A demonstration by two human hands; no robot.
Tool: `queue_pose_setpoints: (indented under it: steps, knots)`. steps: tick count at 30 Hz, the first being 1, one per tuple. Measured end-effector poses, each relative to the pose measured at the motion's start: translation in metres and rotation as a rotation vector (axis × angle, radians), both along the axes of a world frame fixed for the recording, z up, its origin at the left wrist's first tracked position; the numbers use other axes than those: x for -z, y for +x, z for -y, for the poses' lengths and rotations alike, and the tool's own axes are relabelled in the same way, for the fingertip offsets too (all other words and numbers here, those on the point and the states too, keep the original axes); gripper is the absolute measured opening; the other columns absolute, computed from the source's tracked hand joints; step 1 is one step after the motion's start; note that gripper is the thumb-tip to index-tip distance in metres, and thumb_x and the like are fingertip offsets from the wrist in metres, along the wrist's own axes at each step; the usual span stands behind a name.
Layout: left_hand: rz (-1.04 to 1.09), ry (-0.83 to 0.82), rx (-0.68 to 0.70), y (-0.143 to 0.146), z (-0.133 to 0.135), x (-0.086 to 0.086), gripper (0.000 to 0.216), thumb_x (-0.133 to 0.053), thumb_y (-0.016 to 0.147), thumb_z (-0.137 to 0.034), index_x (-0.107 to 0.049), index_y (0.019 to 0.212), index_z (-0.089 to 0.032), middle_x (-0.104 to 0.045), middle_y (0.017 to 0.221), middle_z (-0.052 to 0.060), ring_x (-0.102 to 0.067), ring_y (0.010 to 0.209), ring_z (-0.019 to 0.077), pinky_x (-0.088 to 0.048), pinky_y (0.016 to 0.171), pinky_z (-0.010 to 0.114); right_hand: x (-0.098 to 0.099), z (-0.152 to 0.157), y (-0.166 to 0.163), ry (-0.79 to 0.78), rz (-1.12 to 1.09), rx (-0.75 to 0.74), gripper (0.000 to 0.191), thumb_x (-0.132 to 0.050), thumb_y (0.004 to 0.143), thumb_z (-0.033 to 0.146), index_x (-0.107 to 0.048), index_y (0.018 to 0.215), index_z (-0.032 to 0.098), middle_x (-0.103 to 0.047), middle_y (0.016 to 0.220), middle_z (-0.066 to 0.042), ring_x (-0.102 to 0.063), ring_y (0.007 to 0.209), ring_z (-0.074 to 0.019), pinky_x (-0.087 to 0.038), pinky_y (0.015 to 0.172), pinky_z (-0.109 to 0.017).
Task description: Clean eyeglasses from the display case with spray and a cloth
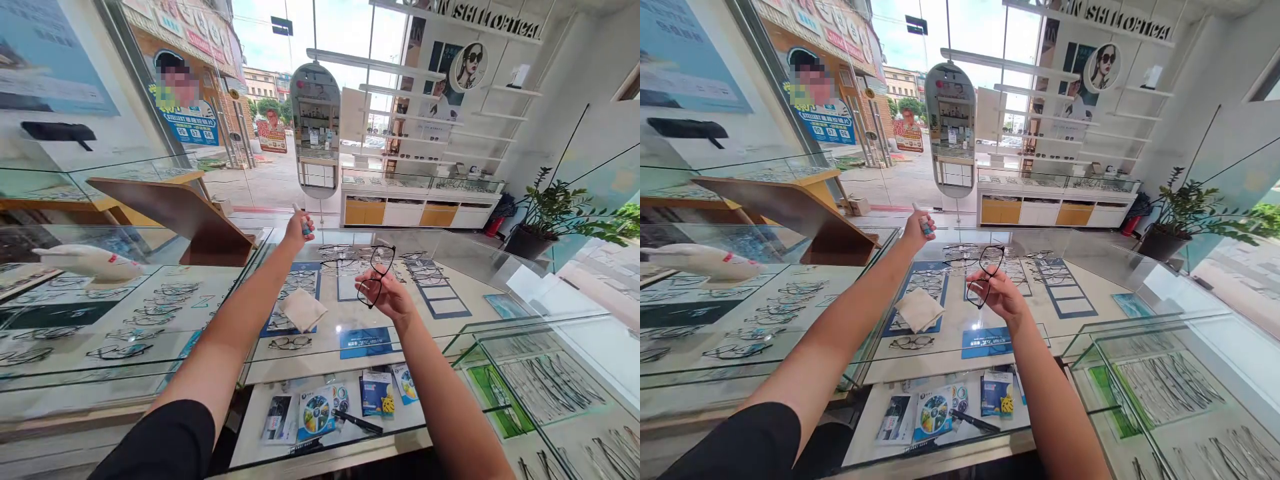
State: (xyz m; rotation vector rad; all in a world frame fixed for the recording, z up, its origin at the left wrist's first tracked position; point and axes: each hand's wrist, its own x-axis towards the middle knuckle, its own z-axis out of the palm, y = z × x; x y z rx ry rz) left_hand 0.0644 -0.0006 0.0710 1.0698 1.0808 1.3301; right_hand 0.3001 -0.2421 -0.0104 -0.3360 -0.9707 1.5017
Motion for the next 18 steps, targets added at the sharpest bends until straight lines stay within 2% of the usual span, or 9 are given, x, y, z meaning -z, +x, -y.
queue_pose_setpoints:
  steps: [2, 4, 7, 11, 18]
  knots:
    - [0.089, 0.011, 0.137, 0.003, 0.034, -0.009, 0.063, -0.063, 0.101, -0.078, -0.055, 0.073, -0.022, -0.046, 0.064, -0.001, -0.046, 0.051, 0.0127, -0.033, 0.041, 0.023, -0.002, 0.0, -0.002, -0.004, 0.035, 0.011, 0.046, -0.108, 0.071, 0.046, -0.07, 0.092, 0.03, -0.082, 0.101, 0.001, -0.083, 0.112, -0.0233, -0.062, 0.111, -0.042]
    - [0.25, -0.006, 0.416, 0.004, 0.074, -0.015, 0.077, -0.057, 0.094, -0.095, -0.051, 0.068, -0.023, -0.038, 0.059, -0.004, -0.038, 0.047, 0.0119, -0.026, 0.037, 0.023, -0.003, -0.001, -0.005, -0.004, 0.075, 0.035, 0.045, -0.107, 0.072, 0.046, -0.07, 0.092, 0.03, -0.084, 0.103, 0.0, -0.082, 0.112, -0.0232, -0.062, 0.111, -0.042]
    - [0.36, -0.09, 0.638, 0.002, 0.131, -0.016, 0.084, -0.051, 0.091, -0.103, -0.046, 0.064, -0.024, -0.031, 0.055, -0.005, -0.034, 0.044, 0.0119, -0.024, 0.035, 0.022, -0.005, -0.002, -0.01, -0.008, 0.117, 0.078, 0.043, -0.106, 0.073, 0.046, -0.072, 0.094, 0.03, -0.085, 0.105, -0.001, -0.081, 0.111, -0.0228, -0.061, 0.111, -0.041]
    - [0.403, -0.162, 0.756, -0.012, 0.185, -0.01, 0.083, -0.041, 0.096, -0.101, -0.044, 0.064, -0.024, -0.03, 0.054, -0.006, -0.032, 0.044, 0.0125, -0.027, 0.034, 0.023, -0.006, -0.003, -0.015, -0.015, 0.132, 0.133, 0.044, -0.107, 0.069, 0.046, -0.073, 0.091, 0.029, -0.086, 0.102, 0.0, -0.08, 0.105, -0.0208, -0.06, 0.105, -0.037]
    - [0.333, -0.156, 0.814, -0.033, 0.233, 0.018, 0.086, -0.041, 0.087, -0.108, -0.036, 0.061, -0.027, -0.022, 0.051, -0.006, -0.021, 0.045, 0.012, -0.022, 0.036, 0.023, -0.01, 0.012, -0.026, -0.047, 0.176, 0.183, 0.044, -0.109, 0.066, 0.047, -0.074, 0.082, 0.026, -0.088, 0.101, -0.001, -0.08, 0.099, -0.0173, -0.059, 0.096, -0.031]
